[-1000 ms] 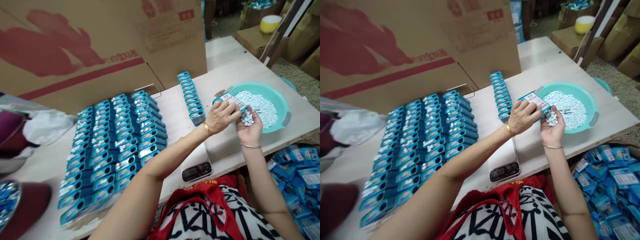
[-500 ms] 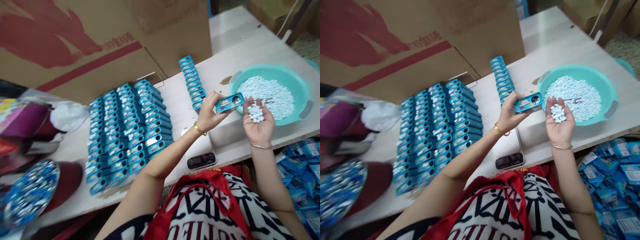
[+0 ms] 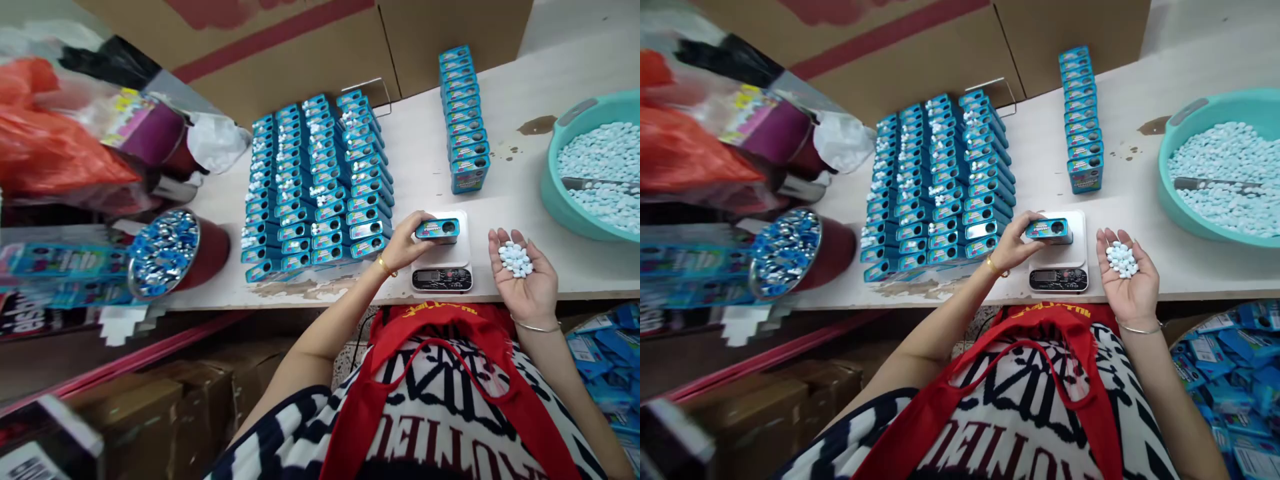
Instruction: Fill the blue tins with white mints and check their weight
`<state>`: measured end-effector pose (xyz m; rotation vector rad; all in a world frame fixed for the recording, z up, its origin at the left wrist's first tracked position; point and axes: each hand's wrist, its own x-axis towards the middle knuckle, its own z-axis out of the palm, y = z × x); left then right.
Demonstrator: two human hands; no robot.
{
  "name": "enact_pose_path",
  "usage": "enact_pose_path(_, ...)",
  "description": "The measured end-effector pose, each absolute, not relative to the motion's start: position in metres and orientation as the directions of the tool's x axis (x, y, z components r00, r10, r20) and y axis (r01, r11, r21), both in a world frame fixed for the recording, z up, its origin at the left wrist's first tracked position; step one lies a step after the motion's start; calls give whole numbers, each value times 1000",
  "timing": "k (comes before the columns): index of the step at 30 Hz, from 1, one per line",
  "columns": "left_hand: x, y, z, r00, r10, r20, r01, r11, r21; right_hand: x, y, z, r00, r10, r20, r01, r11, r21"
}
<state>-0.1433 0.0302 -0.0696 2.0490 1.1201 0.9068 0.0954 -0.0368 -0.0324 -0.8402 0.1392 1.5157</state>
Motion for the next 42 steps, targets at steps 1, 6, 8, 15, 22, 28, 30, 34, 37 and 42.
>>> enact_pose_path(1, -144, 29, -70, 396, 871, 293, 455, -463, 761, 93, -40, -32, 102, 811, -576, -903, -168, -397)
enact_pose_path(6, -140, 0, -48, 220, 804, 553, 641, -546, 539, 81, -58, -33, 79, 782, -618, -893, -220, -393)
enact_pose_path(8, -131, -22, -40, 291, 764, 577, 608, -613, 505, 76, -65, -35, 53, 774, -631, -887, -253, -386)
enact_pose_path(15, -74, -76, -52, 703, 672, 234, 522, -710, 473, 65, -89, -51, 2, 741, -671, -832, -371, -413)
enact_pose_path(22, -54, -78, -50, 752, 617, 232, 534, -776, 334, 65, -99, -58, 9, 742, -670, -807, -390, -444)
enact_pose_path(28, -56, -80, -55, 715, 650, 257, 556, -751, 355, 62, -101, -56, 3, 728, -685, -793, -415, -445)
enact_pose_path(30, -56, -81, -58, 709, 655, 263, 556, -748, 363, 61, -101, -55, -12, 727, -687, -795, -423, -434)
enact_pose_path(34, -60, -79, -56, 724, 634, 273, 517, -760, 394, 62, -99, -55, -24, 720, -694, -814, -416, -404)
enact_pose_path(37, -77, -67, -47, 662, 603, 445, 425, -791, 440, 62, -95, -55, -38, 696, -717, -838, -414, -357)
enact_pose_path(42, -121, -20, -48, 174, 764, 621, 555, -597, 579, 57, -84, -50, 11, 716, -698, -865, -343, -365)
